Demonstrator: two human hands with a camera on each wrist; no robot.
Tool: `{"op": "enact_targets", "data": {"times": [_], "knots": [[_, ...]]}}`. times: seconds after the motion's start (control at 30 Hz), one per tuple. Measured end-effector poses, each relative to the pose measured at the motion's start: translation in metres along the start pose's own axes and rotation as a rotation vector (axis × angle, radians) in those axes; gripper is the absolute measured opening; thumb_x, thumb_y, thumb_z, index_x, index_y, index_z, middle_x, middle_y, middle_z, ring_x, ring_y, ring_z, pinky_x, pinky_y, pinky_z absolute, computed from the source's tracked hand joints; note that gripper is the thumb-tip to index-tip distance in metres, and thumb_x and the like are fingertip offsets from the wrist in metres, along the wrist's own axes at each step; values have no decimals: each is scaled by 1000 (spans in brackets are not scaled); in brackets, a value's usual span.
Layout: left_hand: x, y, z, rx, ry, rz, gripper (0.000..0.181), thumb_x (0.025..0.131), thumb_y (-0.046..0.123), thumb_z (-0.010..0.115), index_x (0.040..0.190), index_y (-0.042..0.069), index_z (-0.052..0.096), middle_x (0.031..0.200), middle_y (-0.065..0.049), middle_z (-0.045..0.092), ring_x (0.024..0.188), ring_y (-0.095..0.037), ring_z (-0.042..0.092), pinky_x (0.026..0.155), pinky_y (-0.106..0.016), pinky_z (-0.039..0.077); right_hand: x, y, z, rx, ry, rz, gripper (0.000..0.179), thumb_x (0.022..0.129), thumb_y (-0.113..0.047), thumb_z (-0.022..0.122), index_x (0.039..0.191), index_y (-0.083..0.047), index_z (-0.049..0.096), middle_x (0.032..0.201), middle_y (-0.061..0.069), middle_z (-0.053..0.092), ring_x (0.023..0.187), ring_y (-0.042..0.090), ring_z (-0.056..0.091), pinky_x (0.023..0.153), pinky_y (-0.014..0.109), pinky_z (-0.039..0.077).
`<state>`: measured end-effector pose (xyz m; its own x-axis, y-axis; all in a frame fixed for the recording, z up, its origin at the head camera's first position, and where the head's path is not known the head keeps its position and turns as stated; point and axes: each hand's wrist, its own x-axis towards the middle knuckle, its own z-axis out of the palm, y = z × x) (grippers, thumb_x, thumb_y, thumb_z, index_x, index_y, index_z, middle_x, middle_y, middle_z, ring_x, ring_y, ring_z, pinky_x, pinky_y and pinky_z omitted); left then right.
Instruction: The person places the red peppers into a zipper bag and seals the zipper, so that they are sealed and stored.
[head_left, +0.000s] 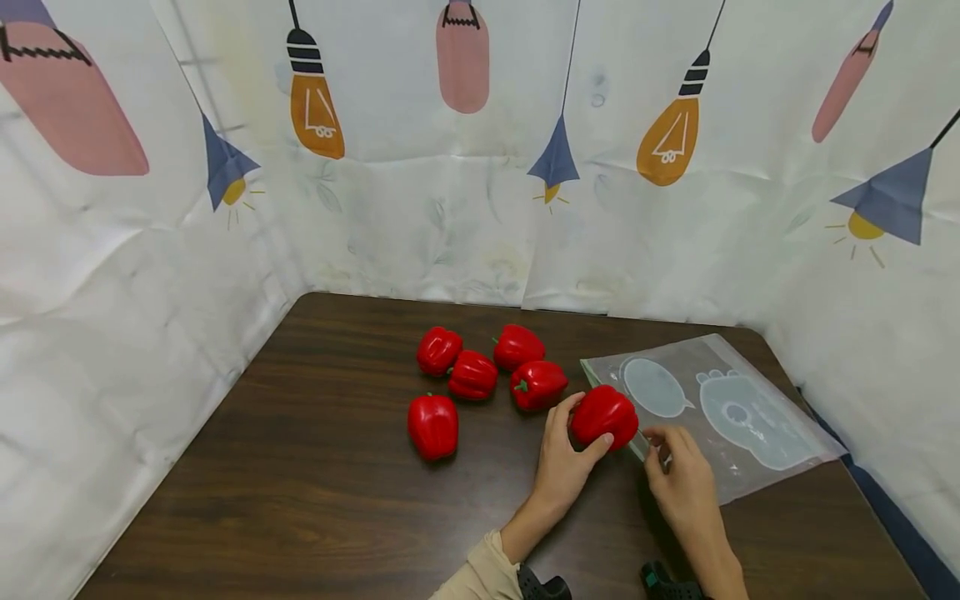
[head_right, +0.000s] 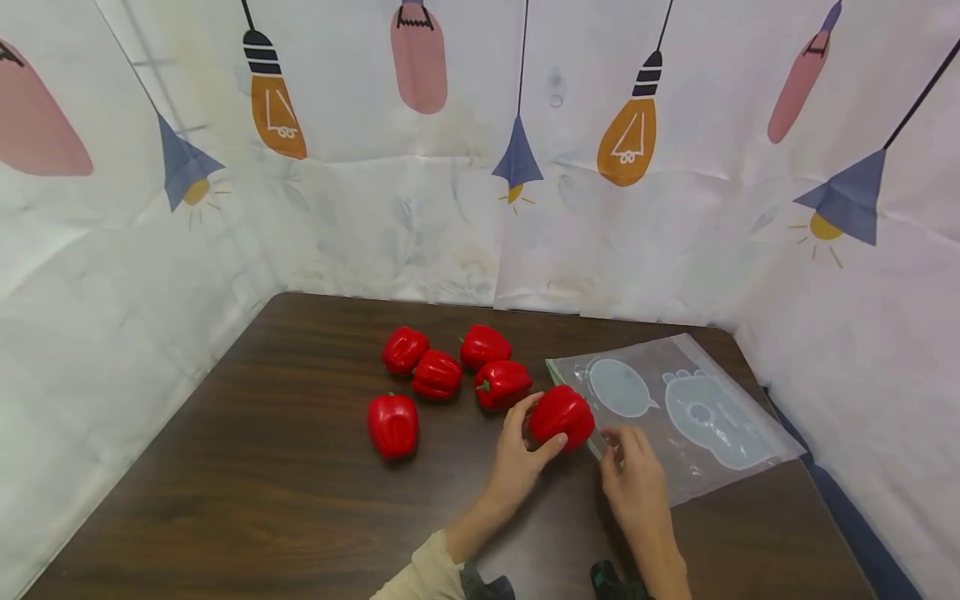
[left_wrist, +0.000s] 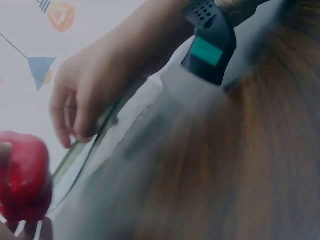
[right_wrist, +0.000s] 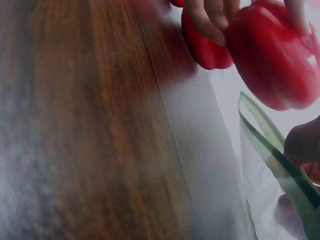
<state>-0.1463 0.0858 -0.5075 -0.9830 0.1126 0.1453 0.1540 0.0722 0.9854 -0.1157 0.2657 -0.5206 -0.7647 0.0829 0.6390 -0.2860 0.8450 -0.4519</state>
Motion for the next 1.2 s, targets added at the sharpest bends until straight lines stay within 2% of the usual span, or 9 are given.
{"op": "enact_targets", "data": {"times": [0.1, 0.33, 0.7, 1.0, 1.2], "knots": [[-3, -2, 9, -21, 25, 28, 69, 89, 29, 80, 150, 18, 50, 138, -1, 57, 126, -18, 56, 107, -39, 47, 1, 0, -1, -4, 18, -7, 34, 74, 21, 71, 101, 0, 69, 90, 9, 65, 75, 17, 56, 65, 10, 39], [-10, -14, 18, 34, 52, 124, 68, 89, 27, 81, 149, 15, 51, 136, -1, 58, 124, -17, 58, 106, -37, 50, 0, -6, -5, -3, 38, 16, 35, 75, 22, 72, 103, 0, 70, 90, 8, 65, 74, 18, 55, 65, 8, 40], [-9, -24, 19, 93, 58, 148, 67, 88, 28, 82, 147, 16, 53, 136, 0, 59, 122, -17, 60, 104, -36, 51, 2, -10, -5, 17, 90, 24, 34, 77, 21, 70, 104, 0, 72, 90, 9, 65, 71, 12, 53, 62, 9, 40], [-10, -23, 19, 169, 56, 190, 67, 85, 24, 84, 146, 18, 55, 135, -1, 60, 122, -18, 61, 103, -37, 53, 3, -9, -8, 46, 155, 71, 31, 82, 19, 69, 107, 2, 74, 92, 12, 66, 74, -4, 48, 62, 7, 42], [-9, -22, 21, 227, 49, 198, 69, 84, 23, 86, 146, 20, 57, 135, -1, 59, 123, -17, 59, 104, -39, 52, 3, -9, -7, 71, 172, 70, 29, 83, 17, 70, 107, 2, 74, 93, 13, 67, 75, -3, 48, 65, 6, 43]]}}
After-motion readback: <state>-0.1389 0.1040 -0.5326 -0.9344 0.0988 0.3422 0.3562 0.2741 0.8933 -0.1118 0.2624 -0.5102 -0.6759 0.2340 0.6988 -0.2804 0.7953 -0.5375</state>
